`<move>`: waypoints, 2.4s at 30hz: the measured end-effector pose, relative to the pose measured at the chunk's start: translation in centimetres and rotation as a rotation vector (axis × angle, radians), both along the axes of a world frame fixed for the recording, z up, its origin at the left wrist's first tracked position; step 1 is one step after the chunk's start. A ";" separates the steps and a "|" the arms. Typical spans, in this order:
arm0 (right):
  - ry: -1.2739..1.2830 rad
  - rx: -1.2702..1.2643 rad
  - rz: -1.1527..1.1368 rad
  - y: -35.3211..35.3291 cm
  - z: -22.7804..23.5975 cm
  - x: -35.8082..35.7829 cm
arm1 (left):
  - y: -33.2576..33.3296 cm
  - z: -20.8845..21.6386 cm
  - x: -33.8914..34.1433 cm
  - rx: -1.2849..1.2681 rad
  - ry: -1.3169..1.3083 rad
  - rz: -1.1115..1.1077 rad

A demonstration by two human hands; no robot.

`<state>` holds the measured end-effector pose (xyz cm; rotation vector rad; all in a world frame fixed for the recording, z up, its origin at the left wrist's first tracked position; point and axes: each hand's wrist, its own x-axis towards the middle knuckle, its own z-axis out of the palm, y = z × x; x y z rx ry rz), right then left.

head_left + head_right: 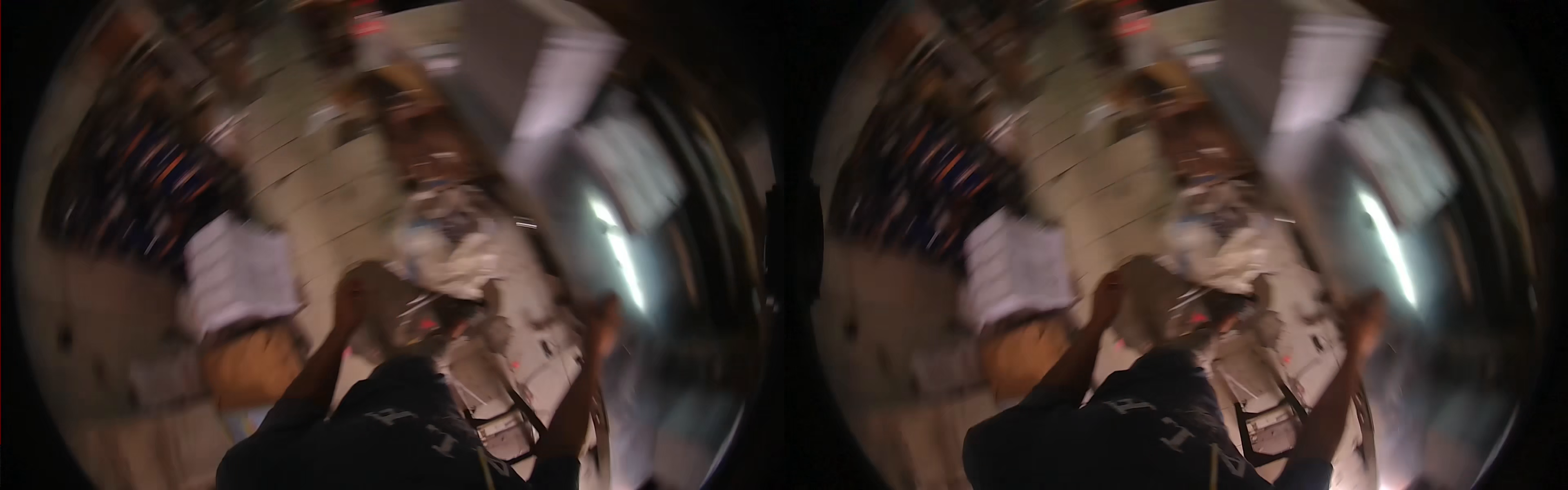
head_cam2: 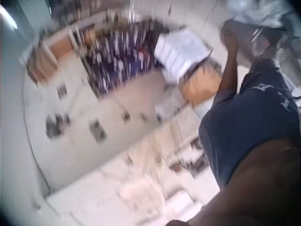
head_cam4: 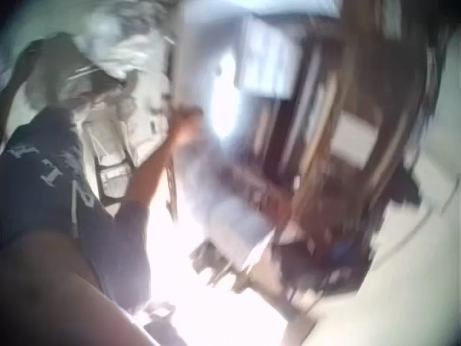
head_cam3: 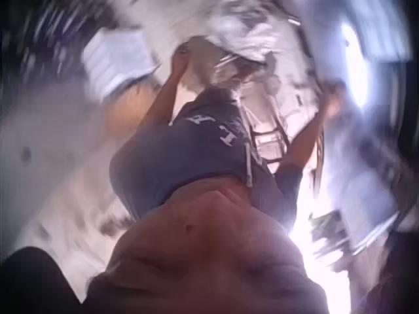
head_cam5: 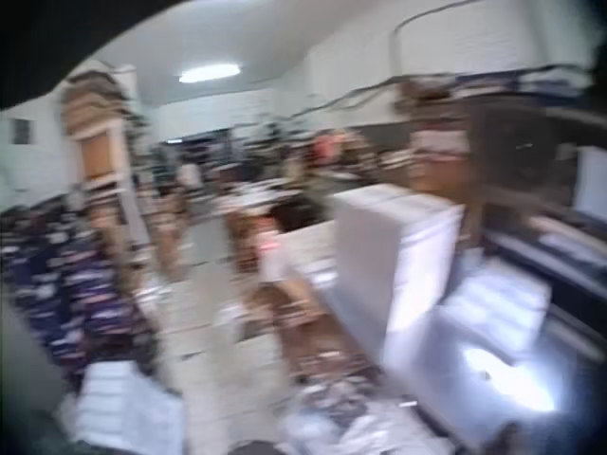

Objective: The person picks up a stack of printed paper, fans through the sheets by hand, and taps the stack against the surface of a machine to align the edges.

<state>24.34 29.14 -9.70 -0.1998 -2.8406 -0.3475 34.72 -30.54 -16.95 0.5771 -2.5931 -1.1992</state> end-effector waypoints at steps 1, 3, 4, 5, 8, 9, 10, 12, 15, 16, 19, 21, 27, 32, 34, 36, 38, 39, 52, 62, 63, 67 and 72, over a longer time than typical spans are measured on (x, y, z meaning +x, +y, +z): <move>-0.010 -0.282 -0.001 0.5 0.2 -0.2 | 0.5 1.9 4.0 0.092 -0.186 0.197; -0.069 -0.586 -0.043 -1.2 2.7 -0.7 | -3.0 2.3 12.5 0.079 -0.254 0.371; -0.042 -0.564 -0.008 -0.8 2.1 -0.8 | -4.8 1.7 16.6 0.037 -0.303 0.452; -0.015 -0.538 0.012 -0.4 1.4 -0.7 | -7.0 -0.1 20.6 0.016 -0.330 0.523; -0.004 -0.536 0.017 -0.2 0.6 -1.3 | -11.2 -1.7 28.5 0.035 -0.451 0.749; -0.015 -0.543 0.004 -0.7 0.7 -1.4 | -12.8 -2.2 29.9 0.003 -0.499 0.805; -0.021 -0.546 -0.015 -1.1 0.9 -1.7 | -14.4 -2.5 30.6 -0.026 -0.546 0.851; -0.052 -0.470 -0.040 0.0 0.0 -2.5 | -18.5 -2.8 30.8 -0.034 -0.655 0.865; -0.096 -0.322 -0.196 3.0 -3.1 -2.6 | -26.5 -3.1 27.6 -0.117 -0.745 0.848; -0.076 -0.322 -0.317 1.5 -2.8 -2.8 | -29.3 -3.5 26.8 -0.153 -0.773 0.844; 0.046 -0.116 -0.322 -11.2 -2.8 -0.9 | -37.4 -5.4 25.5 -0.176 -0.854 0.888; -0.015 0.065 -0.217 -18.6 -2.7 2.7 | -42.7 -7.6 24.7 -0.246 -0.904 0.844; -0.968 -0.601 0.000 -32.7 -15.1 14.3 | -49.2 -15.7 24.6 -0.483 -0.859 0.739; -1.403 -0.954 -0.116 -49.1 -13.6 17.5 | -49.8 -18.0 24.6 -0.666 -0.773 0.728; -1.401 -0.947 -0.098 -50.6 -13.9 17.2 | -49.9 -17.3 24.1 -0.656 -0.713 0.725; -1.414 -0.941 -0.170 -51.3 -13.7 16.1 | -50.2 -17.4 24.5 -0.607 -0.716 0.724; -1.311 -0.936 -0.101 -50.1 -14.2 15.1 | -50.3 -17.3 24.7 -0.551 -0.703 0.727; -1.273 -0.897 -0.072 -47.5 -15.5 14.7 | -50.4 -17.0 24.7 -0.516 -0.689 0.725; -1.120 -0.704 0.017 -48.2 -13.8 12.4 | -56.4 -9.6 27.2 -0.447 -0.712 0.310; -1.217 -0.664 0.772 -79.4 -16.8 14.0 | -57.9 -6.9 27.5 -0.609 -0.607 0.257; -1.037 -0.649 1.263 -84.0 -20.1 15.4 | -58.0 -6.2 26.6 -0.586 -0.623 0.265; -0.625 -0.542 1.828 -105.9 -18.0 18.6 | -57.6 -6.4 28.2 -0.587 -0.613 0.307; -0.567 -0.504 2.124 -116.0 -20.3 19.4 | -57.6 -5.8 28.0 -0.450 -0.545 0.469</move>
